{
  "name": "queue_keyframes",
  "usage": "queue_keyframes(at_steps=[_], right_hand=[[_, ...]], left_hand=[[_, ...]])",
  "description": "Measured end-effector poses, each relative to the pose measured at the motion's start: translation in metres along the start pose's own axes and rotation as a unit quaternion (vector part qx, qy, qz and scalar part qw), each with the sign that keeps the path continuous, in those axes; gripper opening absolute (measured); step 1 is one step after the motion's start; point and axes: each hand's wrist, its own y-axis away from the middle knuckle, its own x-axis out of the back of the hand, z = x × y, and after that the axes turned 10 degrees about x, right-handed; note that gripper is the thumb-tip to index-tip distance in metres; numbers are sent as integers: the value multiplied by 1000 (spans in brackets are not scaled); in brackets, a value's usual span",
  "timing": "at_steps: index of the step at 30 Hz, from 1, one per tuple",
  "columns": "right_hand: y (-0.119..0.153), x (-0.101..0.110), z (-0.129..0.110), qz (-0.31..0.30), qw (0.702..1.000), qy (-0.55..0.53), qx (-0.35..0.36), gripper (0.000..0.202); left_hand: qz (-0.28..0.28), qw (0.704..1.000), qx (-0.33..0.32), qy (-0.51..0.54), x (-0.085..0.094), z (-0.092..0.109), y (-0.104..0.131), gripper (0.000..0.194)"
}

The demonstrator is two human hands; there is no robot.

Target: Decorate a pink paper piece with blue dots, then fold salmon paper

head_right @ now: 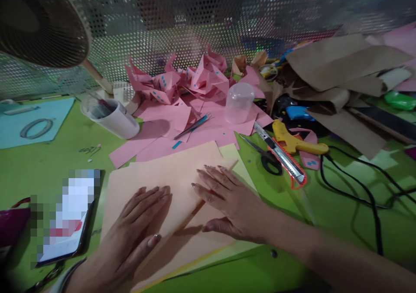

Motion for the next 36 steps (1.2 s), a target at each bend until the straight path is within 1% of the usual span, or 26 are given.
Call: queue_keyframes(at_steps=[6,17,24,29,32,34,36], right_hand=[[-1,0,0,1,1000,2,-7,79],[-3,1,1,-20,1000,-1,-5,79],[-3,-1,1,-24,1000,8,-9,78],[-4,2,-1,-25,1000,13,-11,79],[-5,2,0,-13,1000,11,-13,79],[-3,3,5,6,999,18,-39,75],[-1,5,13,37,993,33,-105,69]], left_hand=[[0,1000,-5,-23,-3,-1,0,65],[14,998,-21,-63,-4,-2,-2,61],[41,997,-1,-58,-8,-1,-2,54],[53,997,2,-55,-11,-3,-2,55],[46,997,4,-61,-12,-4,-1,57],[33,997,1,-71,-12,-4,-1,58],[21,996,0,-85,-12,-4,-1,59]])
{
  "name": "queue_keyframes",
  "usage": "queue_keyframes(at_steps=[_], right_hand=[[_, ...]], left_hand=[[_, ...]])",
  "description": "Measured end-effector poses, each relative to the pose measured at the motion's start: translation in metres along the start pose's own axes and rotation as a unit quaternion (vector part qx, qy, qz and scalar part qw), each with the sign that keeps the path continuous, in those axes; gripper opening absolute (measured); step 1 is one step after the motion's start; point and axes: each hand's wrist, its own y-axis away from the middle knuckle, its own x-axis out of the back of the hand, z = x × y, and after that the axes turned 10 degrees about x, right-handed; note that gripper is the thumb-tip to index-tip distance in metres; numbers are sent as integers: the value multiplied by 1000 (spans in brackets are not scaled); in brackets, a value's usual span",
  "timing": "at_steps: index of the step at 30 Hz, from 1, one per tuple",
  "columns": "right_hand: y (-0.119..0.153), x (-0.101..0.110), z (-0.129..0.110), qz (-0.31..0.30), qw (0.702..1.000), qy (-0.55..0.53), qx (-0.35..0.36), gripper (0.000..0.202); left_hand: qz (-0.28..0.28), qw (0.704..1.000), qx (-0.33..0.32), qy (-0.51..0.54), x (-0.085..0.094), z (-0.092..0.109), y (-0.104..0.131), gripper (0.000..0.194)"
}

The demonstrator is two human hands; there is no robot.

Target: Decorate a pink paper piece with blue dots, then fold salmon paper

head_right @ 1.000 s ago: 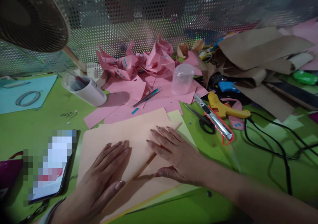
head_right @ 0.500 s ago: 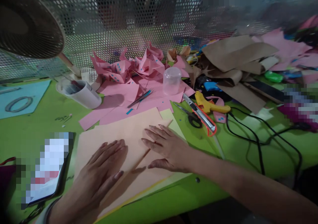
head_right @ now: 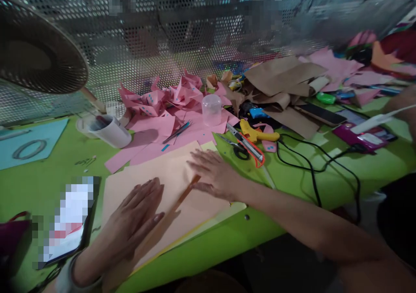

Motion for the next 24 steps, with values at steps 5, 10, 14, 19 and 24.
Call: queue_keyframes(at_steps=[5,10,14,19,24], right_hand=[[4,26,20,189,964,46,-181,51],[8,57,18,155,970,-63,-178,40],[0,60,21,56,979,-95,-173,43],[-6,60,35,-27,990,-86,-108,48],[-15,58,39,-20,990,-104,-93,43]], left_hand=[[-19,1000,-4,-19,-1,0,0,61],[-29,1000,0,-5,-1,1,-2,62],[-41,999,7,9,1,3,-2,63],[-48,999,4,6,4,6,-2,61],[-37,999,-3,-7,3,9,-1,61]])
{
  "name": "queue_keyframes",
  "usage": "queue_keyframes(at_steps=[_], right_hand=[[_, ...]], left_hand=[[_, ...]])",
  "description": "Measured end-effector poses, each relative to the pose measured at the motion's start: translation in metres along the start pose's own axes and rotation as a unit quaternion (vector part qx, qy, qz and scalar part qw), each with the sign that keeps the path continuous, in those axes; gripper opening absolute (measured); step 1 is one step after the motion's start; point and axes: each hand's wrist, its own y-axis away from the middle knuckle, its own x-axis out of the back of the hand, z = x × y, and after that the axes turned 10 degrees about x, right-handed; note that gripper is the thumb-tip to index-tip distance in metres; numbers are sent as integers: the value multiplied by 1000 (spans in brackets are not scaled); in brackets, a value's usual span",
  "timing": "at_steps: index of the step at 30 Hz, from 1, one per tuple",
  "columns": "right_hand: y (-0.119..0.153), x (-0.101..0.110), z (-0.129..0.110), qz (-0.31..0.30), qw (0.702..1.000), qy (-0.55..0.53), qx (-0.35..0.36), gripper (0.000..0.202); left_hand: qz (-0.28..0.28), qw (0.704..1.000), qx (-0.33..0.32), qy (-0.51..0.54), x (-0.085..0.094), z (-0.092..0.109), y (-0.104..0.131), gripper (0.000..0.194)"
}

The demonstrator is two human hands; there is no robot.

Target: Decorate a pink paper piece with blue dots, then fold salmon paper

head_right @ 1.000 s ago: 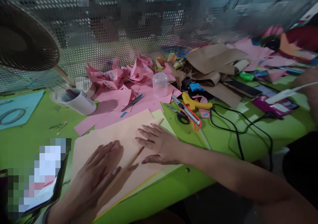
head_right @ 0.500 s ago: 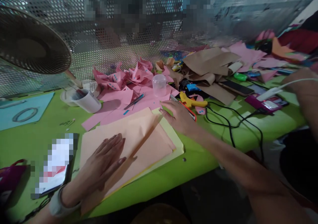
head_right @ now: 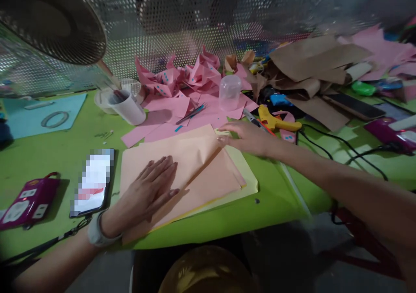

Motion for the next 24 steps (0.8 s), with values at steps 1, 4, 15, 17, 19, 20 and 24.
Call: queue_keyframes(at_steps=[1,4,15,17,19,20,24], right_hand=[[-5,-4,0,17,1000,1,0,41],[-21,-18,-1,36,999,4,2,34],[-24,-33,0,4,994,-105,-35,30],[-25,-33,-2,2,995,-88,-37,28],[-26,-34,-3,-2,997,-73,-36,25],[-26,-34,-4,-2,997,-69,-35,25],[-25,-37,-2,3,998,-58,-25,23]], left_hand=[[-2,1000,1,-2,0,1,0,61],[-18,1000,11,2,2,2,1,62],[-81,986,115,85,42,-9,-10,62],[-65,986,133,82,43,-13,-22,63],[-46,986,139,76,41,-15,-35,63],[-34,987,140,67,39,-16,-42,64],[-19,986,165,19,31,-22,-63,64]])
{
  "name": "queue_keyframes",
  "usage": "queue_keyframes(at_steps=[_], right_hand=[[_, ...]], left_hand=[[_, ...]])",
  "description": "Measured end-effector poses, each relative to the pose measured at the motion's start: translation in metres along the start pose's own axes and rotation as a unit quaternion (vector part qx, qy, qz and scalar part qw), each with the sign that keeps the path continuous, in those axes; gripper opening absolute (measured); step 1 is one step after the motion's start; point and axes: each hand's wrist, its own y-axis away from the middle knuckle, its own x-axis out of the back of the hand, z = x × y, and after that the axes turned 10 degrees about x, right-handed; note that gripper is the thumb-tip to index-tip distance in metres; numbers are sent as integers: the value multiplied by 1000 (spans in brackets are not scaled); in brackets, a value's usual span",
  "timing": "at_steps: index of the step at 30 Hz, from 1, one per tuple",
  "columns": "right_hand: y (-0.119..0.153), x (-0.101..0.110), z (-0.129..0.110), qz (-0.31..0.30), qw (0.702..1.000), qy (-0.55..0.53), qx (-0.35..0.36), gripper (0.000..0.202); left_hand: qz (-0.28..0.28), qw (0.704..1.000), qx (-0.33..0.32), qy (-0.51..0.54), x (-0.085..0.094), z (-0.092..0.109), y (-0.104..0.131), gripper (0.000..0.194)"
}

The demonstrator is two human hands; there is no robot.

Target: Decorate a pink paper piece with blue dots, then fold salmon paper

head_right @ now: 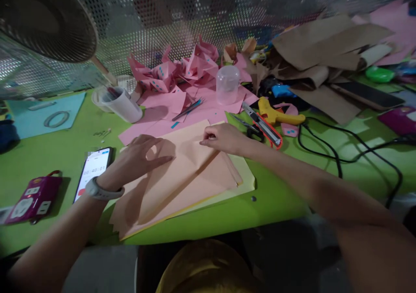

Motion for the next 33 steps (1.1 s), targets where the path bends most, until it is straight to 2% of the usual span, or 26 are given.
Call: queue_keyframes(at_steps=[7,13,16,23,27,33], right_hand=[[2,-2,3,13,999,25,16,23],[3,-1,3,14,999,-11,29,24],[3,-1,3,17,999,-25,38,26],[5,1,-3,36,994,-47,87,30],[6,-2,-4,33,992,-13,118,30],[7,-7,4,26,989,58,133,31]], left_hand=[[16,999,27,-25,-5,-7,-19,59],[36,999,38,5,-7,-12,-20,61],[24,999,38,14,-6,-14,-20,64],[38,997,14,64,-6,-13,-21,56],[37,998,-9,56,-9,-13,-20,52],[37,999,16,27,-11,-12,-18,54]])
